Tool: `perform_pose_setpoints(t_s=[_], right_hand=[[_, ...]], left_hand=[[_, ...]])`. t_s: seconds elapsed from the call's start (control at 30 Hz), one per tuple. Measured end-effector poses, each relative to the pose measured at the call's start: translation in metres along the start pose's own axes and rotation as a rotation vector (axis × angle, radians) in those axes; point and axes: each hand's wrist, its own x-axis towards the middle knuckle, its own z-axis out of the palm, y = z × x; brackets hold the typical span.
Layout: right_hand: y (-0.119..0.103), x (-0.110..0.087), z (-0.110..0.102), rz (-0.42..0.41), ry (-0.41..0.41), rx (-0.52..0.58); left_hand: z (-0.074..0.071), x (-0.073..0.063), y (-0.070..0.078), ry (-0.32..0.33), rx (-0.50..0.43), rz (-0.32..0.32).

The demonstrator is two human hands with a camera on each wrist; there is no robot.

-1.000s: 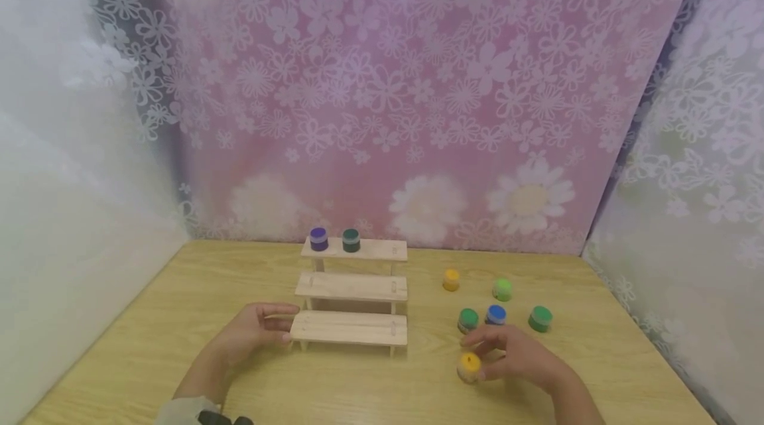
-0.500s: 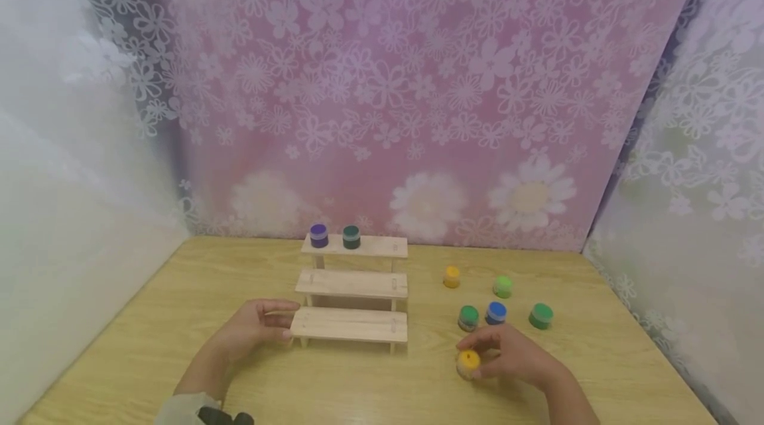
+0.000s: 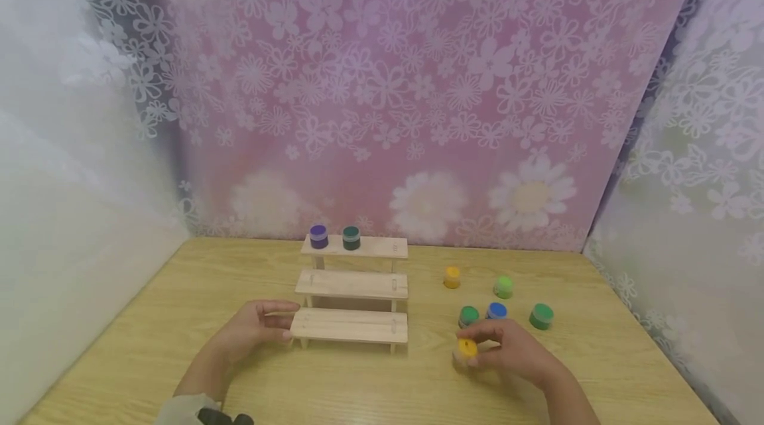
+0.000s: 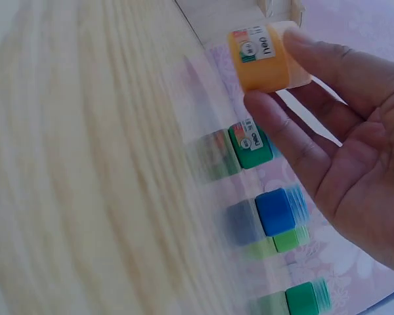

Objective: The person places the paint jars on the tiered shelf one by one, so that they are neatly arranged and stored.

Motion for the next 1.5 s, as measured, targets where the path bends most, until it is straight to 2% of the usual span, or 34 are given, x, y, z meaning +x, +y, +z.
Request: perform_pose_setpoints(t_s=[0.2, 0.53, 0.8, 1.0, 1.27, 1.5], right_hand=[[-0.009, -0.001, 0.004, 0.022, 0.085, 0.017], [-0.017, 0.002, 0.010, -0.107, 0.205, 0.072], [-0.025, 0.007, 0.018, -0.058, 0.364, 0.027], [-0.028, 0.010, 0.021, -0.098, 0.404, 0.033], [-0.035, 0.014, 0.024, -0.090, 0.425, -0.008], [-0.045, 0.026, 0.022, -0.104, 0.437, 0.011]], left_hand=[[-0.001, 0.000, -0.001, 0.002, 0.007, 0.002], [0.002, -0.002, 0.002, 0.014, -0.009, -0.017], [0.002, -0.001, 0.001, 0.007, -0.029, -0.013], [0.001, 0.000, 0.000, 0.005, -0.030, -0.010], [0.002, -0.001, 0.000, 0.003, -0.032, -0.010], [0.003, -0.001, 0.001, 0.009, -0.031, -0.014]])
